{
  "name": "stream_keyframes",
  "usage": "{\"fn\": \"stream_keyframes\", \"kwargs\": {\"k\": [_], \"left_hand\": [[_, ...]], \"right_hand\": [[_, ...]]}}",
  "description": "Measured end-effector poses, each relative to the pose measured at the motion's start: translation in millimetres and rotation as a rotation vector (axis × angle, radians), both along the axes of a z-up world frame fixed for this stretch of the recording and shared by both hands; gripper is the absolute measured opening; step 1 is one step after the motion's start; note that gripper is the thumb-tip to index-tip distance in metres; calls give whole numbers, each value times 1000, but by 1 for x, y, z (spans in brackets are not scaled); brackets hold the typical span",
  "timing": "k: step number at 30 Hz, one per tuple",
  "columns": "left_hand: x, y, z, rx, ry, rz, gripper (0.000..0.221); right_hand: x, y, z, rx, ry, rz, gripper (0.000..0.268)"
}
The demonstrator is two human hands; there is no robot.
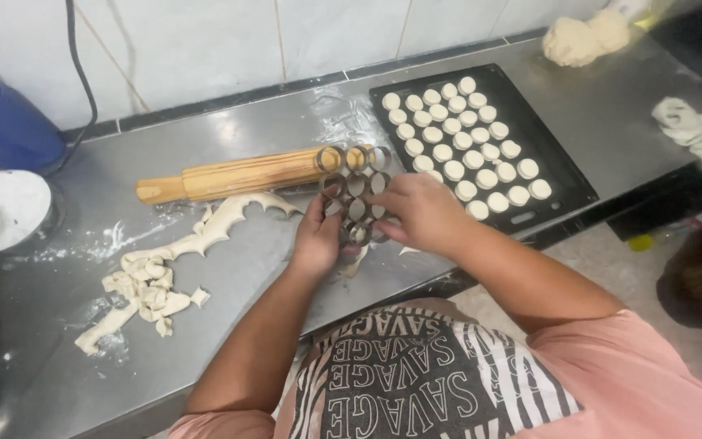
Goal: Cutting small circles of dough using a multi-ring cutter and arranging them on a baking tray.
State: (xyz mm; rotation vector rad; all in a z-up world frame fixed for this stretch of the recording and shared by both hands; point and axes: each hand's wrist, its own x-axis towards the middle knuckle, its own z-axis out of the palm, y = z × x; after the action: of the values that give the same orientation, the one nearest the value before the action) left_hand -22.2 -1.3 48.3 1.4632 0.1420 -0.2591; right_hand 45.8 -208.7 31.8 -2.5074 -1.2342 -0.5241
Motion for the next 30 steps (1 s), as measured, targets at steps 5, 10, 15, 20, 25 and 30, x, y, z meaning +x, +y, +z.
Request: {"fn": "stream_keyframes", "kwargs": {"k": [5, 10, 15, 20, 25, 30], "left_hand": [[-9, -1, 11, 2, -30, -5, 59], [-5, -1, 3, 49, -38, -33, 59], [11, 3, -28, -132, 7, 14, 59], [16, 2, -43, -95, 15, -15, 58], [17, 3, -32, -9, 56, -11, 52], [23, 3, -39, -189, 97, 86, 55]], "right_hand": [[-1, -7, 8, -98, -27, -132, 40], [0, -3, 6, -154, -37, -133, 39], [-1, -1, -1, -221, -64, -138, 40], [4, 2, -17, -355, 37, -196, 44], [7, 0, -9, -480, 194, -147, 60], [-1, -8, -2, -99, 27, -52, 41]]}}
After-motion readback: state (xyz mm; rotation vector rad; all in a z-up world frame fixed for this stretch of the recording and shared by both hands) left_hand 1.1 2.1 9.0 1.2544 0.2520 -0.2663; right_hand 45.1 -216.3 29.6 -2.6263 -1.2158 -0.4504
